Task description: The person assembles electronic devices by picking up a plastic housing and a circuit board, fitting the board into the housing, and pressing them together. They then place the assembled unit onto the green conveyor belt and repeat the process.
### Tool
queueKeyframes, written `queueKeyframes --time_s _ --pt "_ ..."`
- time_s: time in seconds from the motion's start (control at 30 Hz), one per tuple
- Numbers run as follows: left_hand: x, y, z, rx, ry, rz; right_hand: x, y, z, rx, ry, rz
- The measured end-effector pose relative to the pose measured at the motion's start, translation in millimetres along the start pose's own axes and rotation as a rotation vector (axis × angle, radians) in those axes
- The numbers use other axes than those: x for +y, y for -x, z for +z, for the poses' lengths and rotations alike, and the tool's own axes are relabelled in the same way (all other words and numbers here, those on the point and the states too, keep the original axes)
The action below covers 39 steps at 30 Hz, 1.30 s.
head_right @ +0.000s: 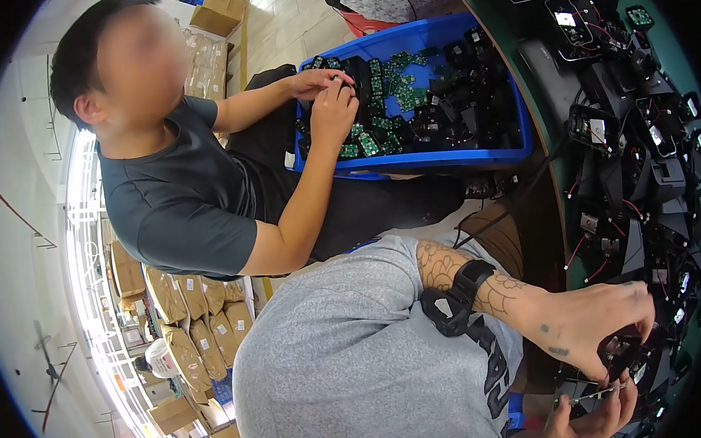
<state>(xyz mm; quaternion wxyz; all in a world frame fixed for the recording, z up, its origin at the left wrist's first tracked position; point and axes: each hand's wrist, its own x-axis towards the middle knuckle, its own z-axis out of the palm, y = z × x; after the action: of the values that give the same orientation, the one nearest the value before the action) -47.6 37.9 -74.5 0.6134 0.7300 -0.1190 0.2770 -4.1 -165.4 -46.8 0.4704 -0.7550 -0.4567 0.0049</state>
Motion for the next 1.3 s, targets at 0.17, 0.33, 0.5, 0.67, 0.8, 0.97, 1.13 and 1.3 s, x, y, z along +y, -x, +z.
queueKeyframes --time_s 0.17,0.33,0.5,0.67,0.8,0.97,1.13,1.3 --pt "4.8 -1.7 8.6 0.263 0.221 -0.121 3.8 7.2 3.3 0.095 0.041 -0.022" --pt "6.7 -0.3 11.8 0.226 0.269 -0.033 7.3 8.3 6.6 0.131 0.032 -0.041" --pt "1.8 2.5 13.3 -0.012 0.513 -0.295 0.4 2.9 11.2 0.188 0.064 0.004" --pt "2.0 2.2 18.0 -0.079 0.87 -0.414 -1.3 0.7 10.0 0.173 0.188 -0.043" --pt "12.3 0.0 12.8 -0.115 0.887 -0.469 4.1 5.5 1.5 0.188 0.158 0.018" --pt "13.2 0.7 10.8 -0.12 0.688 -0.421 -5.4 3.1 4.6 0.101 0.372 0.039" --pt "13.5 -0.6 17.3 -0.097 0.67 -0.414 1.4 1.3 2.6 0.094 0.4 -0.057" --pt "4.2 0.4 22.1 -0.088 0.793 -0.463 -11.3 -4.1 3.3 0.043 0.501 -0.064"
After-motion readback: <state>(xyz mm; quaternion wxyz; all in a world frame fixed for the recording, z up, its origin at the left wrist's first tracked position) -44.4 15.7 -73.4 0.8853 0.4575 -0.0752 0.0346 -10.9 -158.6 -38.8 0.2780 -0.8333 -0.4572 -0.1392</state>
